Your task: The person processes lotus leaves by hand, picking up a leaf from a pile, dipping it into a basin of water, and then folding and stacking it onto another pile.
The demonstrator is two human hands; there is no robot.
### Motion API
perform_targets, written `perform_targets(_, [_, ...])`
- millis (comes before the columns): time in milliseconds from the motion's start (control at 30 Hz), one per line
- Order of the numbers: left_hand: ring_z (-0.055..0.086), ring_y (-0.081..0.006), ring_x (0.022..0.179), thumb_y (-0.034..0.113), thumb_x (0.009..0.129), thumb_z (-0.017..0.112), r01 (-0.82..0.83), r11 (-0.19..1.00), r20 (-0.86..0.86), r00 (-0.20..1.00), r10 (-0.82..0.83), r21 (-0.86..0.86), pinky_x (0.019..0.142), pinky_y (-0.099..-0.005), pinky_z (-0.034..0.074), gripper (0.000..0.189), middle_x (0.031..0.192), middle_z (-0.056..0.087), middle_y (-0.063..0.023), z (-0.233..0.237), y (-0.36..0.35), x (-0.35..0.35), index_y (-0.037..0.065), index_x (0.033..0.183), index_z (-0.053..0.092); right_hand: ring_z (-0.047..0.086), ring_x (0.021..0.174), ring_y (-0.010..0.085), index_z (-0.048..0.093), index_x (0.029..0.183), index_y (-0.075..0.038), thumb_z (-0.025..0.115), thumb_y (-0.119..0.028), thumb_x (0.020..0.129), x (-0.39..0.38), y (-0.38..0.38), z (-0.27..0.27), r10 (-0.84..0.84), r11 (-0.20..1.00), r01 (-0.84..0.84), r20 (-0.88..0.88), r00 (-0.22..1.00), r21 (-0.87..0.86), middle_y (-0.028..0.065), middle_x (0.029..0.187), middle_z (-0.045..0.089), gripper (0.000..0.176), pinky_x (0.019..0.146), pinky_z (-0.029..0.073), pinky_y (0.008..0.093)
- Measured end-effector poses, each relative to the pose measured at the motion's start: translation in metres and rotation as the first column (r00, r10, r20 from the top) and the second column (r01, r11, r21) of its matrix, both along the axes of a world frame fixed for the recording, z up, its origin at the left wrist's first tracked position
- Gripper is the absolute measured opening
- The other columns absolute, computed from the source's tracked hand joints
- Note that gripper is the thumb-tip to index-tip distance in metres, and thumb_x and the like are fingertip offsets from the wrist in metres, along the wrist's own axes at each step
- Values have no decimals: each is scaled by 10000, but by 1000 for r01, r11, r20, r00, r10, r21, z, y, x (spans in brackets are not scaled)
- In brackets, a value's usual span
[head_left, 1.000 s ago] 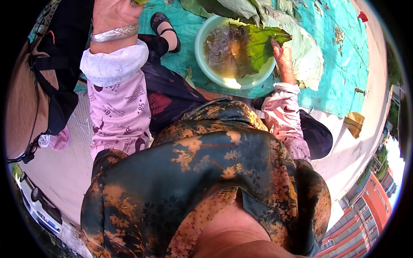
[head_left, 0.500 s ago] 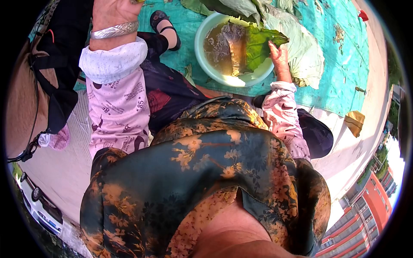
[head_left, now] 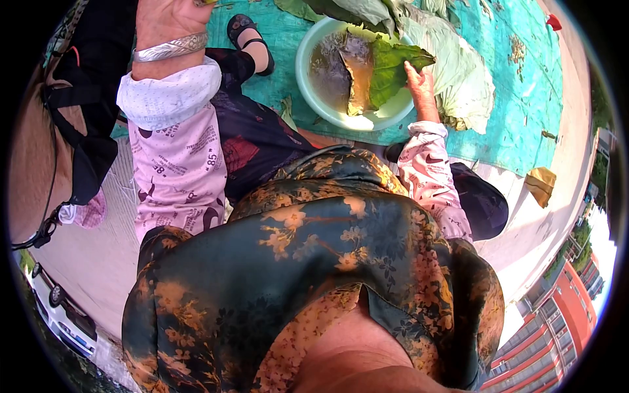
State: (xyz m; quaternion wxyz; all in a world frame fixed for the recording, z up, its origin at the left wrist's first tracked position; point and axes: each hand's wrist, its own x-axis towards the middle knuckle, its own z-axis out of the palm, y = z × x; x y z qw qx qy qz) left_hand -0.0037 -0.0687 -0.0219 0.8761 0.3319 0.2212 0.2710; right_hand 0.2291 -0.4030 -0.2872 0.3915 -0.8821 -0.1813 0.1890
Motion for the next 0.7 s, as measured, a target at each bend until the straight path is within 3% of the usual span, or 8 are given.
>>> perform_targets(133, [629,-241,706,37,793,533,3,999,-24,1000,-2,36,649,-343,550,131,816,617,-149,1,0,0,-49,891,539,551,568,195,589,925,-3,589,-267,805,-4,1,4,7,1000,-7,6,1000,3,113,694,601,290,543,442,330])
perform_targets(233, [629,-240,708,40,794,535,15,999,-19,1000,-15,39,652,-344,550,132,818,617,-148,-1,0,0,-48,892,540,478,541,119,545,870,-24,617,-312,792,-2,2,3,-7,998,10,-55,998,62,23,648,500,307,468,452,276])
perform_targets(333, [629,-240,704,43,795,535,17,1000,-19,1000,-17,0,655,-346,550,138,819,617,-149,-1,1,1,-51,896,540,482,546,119,545,872,-25,614,-317,793,-3,2,6,-1,1000,3,-76,997,26,23,652,505,310,475,452,279])
perform_targets(433, [630,-240,706,46,797,534,-15,998,-49,999,18,64,654,-342,550,145,820,617,-148,3,-4,1,-55,900,540,484,548,120,543,868,-28,614,-319,793,-2,2,4,21,999,-19,-38,999,45,23,655,507,309,480,451,281])
perform_targets(633, [631,-241,687,52,798,535,-39,994,-85,995,47,99,629,-338,553,147,811,620,-152,4,-6,1,-61,892,541,501,516,132,588,909,-12,589,-261,813,-14,10,20,-83,996,87,-95,992,30,42,630,552,268,485,420,294])
perform_targets(700, [631,-242,679,52,798,538,-55,993,-83,995,64,106,621,-340,554,147,808,621,-153,4,-5,2,-63,890,541,490,512,127,585,886,-9,590,-264,814,-7,8,17,-32,998,35,-57,998,52,36,622,540,265,476,413,292])
